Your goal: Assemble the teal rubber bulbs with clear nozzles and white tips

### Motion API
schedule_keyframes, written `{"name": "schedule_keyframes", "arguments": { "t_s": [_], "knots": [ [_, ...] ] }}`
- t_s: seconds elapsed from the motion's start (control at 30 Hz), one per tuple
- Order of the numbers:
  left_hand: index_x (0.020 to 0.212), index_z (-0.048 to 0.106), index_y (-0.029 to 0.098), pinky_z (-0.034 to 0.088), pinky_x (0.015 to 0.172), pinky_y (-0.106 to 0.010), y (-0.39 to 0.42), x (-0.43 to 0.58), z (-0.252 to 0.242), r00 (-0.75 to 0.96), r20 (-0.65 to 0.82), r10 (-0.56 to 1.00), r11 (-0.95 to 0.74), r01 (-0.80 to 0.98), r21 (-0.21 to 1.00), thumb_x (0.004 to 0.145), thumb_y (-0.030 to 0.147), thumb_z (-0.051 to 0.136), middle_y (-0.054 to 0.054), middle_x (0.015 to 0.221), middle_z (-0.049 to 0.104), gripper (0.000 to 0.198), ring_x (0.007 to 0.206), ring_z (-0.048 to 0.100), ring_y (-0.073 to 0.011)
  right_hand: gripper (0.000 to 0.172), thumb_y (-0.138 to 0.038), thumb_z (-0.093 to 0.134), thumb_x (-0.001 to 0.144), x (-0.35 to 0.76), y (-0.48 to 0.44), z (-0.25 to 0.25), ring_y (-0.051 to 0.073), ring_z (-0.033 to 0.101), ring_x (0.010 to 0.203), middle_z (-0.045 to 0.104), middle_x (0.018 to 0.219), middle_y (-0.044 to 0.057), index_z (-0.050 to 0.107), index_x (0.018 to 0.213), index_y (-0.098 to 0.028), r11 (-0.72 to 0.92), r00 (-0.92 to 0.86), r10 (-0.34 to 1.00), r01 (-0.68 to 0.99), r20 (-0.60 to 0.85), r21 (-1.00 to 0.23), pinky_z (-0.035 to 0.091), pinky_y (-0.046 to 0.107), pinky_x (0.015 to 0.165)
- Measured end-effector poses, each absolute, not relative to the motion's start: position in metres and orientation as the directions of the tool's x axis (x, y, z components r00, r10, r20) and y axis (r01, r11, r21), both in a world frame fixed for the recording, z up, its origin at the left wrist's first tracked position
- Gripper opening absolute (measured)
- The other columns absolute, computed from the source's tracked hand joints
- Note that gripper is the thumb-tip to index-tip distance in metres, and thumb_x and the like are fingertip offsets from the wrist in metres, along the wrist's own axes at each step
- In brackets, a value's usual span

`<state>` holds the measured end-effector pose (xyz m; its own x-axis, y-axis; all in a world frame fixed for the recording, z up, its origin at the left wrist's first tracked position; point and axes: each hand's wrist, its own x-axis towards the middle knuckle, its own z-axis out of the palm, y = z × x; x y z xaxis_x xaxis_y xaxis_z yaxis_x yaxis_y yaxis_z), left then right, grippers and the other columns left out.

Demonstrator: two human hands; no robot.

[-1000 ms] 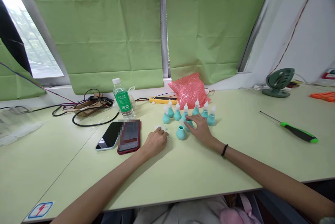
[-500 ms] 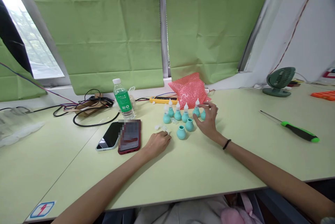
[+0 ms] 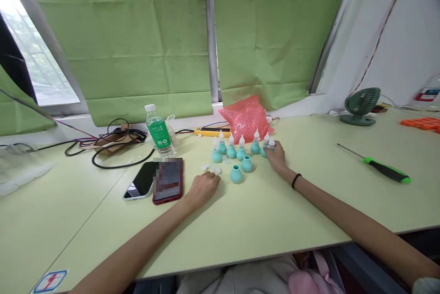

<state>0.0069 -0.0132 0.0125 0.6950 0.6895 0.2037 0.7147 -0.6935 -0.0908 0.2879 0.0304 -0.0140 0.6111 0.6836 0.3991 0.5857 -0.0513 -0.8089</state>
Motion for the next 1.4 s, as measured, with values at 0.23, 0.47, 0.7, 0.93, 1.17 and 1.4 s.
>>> {"name": "schedule_keyframes", "arguments": {
  "t_s": [0.23,0.47,0.7,0.93,1.17,1.4],
  "knots": [
    [0.092,0.053,0.018,0.04,0.062,-0.027,-0.017,0.008,0.013,0.7,0.213,0.682,-0.701,0.708,-0.084,0.082,0.025,0.032,-0.006,0.084,0.057,0.025,0.082,0.052,-0.0194,0.03,-0.035,0.041,0.066,0.288,0.031,-0.015,0.021,0.049,0.078,0.052,0.087,0.008,0.049,0.087,-0.016,-0.059,0.604,0.678,0.613,0.419,-0.788,0.036,0.03,0.063],
    [0.093,0.053,0.019,0.039,0.063,-0.027,-0.02,0.008,0.015,0.693,0.207,0.69,-0.696,0.714,-0.069,0.082,0.028,0.032,-0.007,0.086,0.058,0.026,0.084,0.052,-0.0199,0.028,-0.038,0.047,0.061,0.287,0.03,-0.013,0.021,0.048,0.071,0.05,0.081,0.007,0.049,0.078,-0.016,-0.045,0.633,0.649,0.585,0.421,-0.81,0.035,0.03,0.06],
    [0.084,0.054,0.021,0.038,0.059,-0.025,-0.016,0.008,0.014,0.632,0.185,0.753,-0.637,0.77,-0.036,0.08,0.03,0.036,-0.004,0.081,0.06,0.021,0.076,0.055,-0.0179,0.031,-0.031,0.047,0.06,0.278,0.023,-0.009,0.017,0.045,0.071,0.048,0.083,0.003,0.04,0.088,-0.018,0.07,0.699,0.551,0.505,0.456,-0.86,0.035,0.028,0.061],
    [0.082,0.053,0.019,0.036,0.053,-0.027,-0.011,0.009,0.01,0.496,0.182,0.849,-0.504,0.864,0.0,0.078,0.032,0.037,-0.007,0.071,0.061,0.021,0.067,0.057,-0.0218,0.03,-0.017,0.046,0.057,0.253,0.003,0.011,0.012,0.042,0.065,0.04,0.076,-0.002,0.032,0.083,-0.02,0.331,0.661,0.464,0.489,0.59,-0.807,0.037,0.025,0.059],
    [0.083,0.05,0.02,0.034,0.052,-0.022,-0.017,0.008,0.018,0.45,0.286,0.846,-0.502,0.853,0.145,0.079,0.034,0.034,-0.001,0.065,0.058,0.022,0.06,0.054,-0.0147,0.023,-0.01,0.048,0.064,0.205,-0.053,0.022,0.016,0.046,0.075,0.047,0.079,0.003,0.043,0.084,-0.02,0.829,-0.201,0.364,0.515,0.909,-0.218,0.04,0.032,0.066],
    [0.065,0.047,0.015,0.032,0.048,-0.019,-0.036,0.005,0.026,0.668,0.46,0.585,-0.786,0.327,0.525,0.077,0.038,0.031,0.001,0.052,0.045,0.031,0.047,0.039,-0.0085,0.008,-0.015,0.046,0.068,0.181,-0.067,0.004,0.016,0.042,0.059,0.054,0.058,0.003,0.053,0.071,-0.019,0.757,-0.518,0.564,0.635,0.643,-0.152,0.033,0.028,0.052]
  ]
}}
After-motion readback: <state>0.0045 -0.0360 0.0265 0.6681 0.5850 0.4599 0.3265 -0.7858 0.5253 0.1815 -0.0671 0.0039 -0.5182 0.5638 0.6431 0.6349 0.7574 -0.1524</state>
